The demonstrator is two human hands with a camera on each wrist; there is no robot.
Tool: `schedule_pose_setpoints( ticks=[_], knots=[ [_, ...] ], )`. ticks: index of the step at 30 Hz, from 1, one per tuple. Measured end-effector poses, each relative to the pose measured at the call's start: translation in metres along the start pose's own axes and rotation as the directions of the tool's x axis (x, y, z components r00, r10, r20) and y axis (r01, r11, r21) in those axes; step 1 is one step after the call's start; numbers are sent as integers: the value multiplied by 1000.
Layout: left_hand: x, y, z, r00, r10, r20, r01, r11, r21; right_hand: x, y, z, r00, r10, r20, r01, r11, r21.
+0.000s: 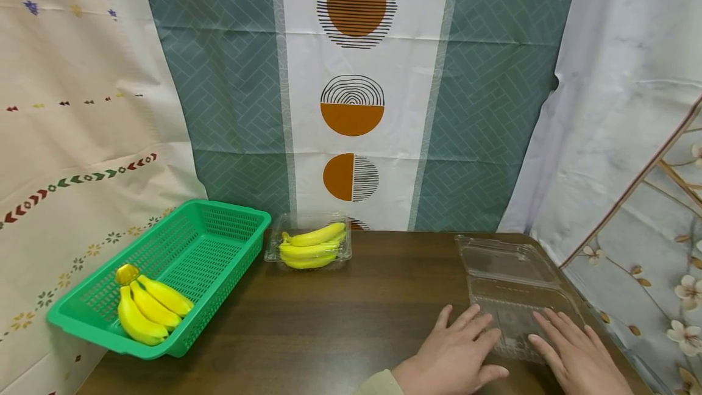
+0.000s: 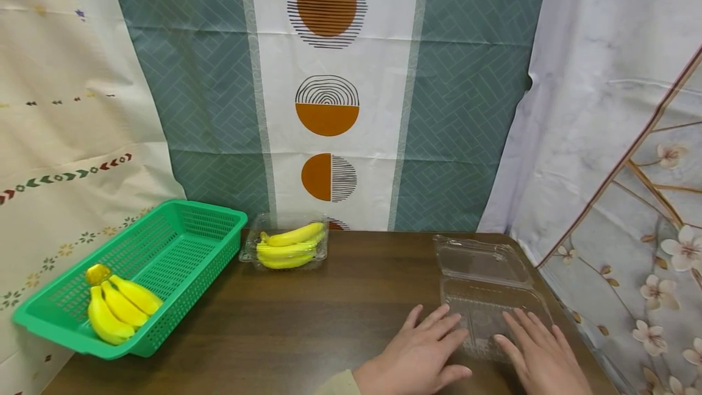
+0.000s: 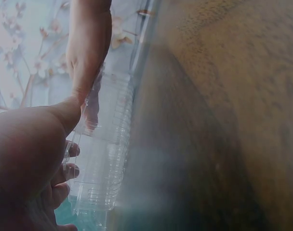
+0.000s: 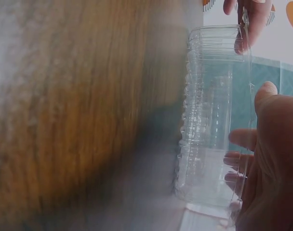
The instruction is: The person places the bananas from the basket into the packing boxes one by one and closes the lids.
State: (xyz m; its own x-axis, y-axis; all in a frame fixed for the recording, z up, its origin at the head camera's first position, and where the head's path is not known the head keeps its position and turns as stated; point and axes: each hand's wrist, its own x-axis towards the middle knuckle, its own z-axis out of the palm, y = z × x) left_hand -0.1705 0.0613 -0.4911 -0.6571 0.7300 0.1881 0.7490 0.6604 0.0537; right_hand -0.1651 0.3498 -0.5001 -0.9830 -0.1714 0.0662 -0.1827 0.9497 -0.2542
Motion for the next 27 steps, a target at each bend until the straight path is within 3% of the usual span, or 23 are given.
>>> schedule_pose_setpoints(
  ticks=[27],
  knots=[
    [-16, -21, -4, 998, -45, -44, 46, 999, 27, 13, -30, 7, 995, -71, -71, 72, 997, 7]
  ],
)
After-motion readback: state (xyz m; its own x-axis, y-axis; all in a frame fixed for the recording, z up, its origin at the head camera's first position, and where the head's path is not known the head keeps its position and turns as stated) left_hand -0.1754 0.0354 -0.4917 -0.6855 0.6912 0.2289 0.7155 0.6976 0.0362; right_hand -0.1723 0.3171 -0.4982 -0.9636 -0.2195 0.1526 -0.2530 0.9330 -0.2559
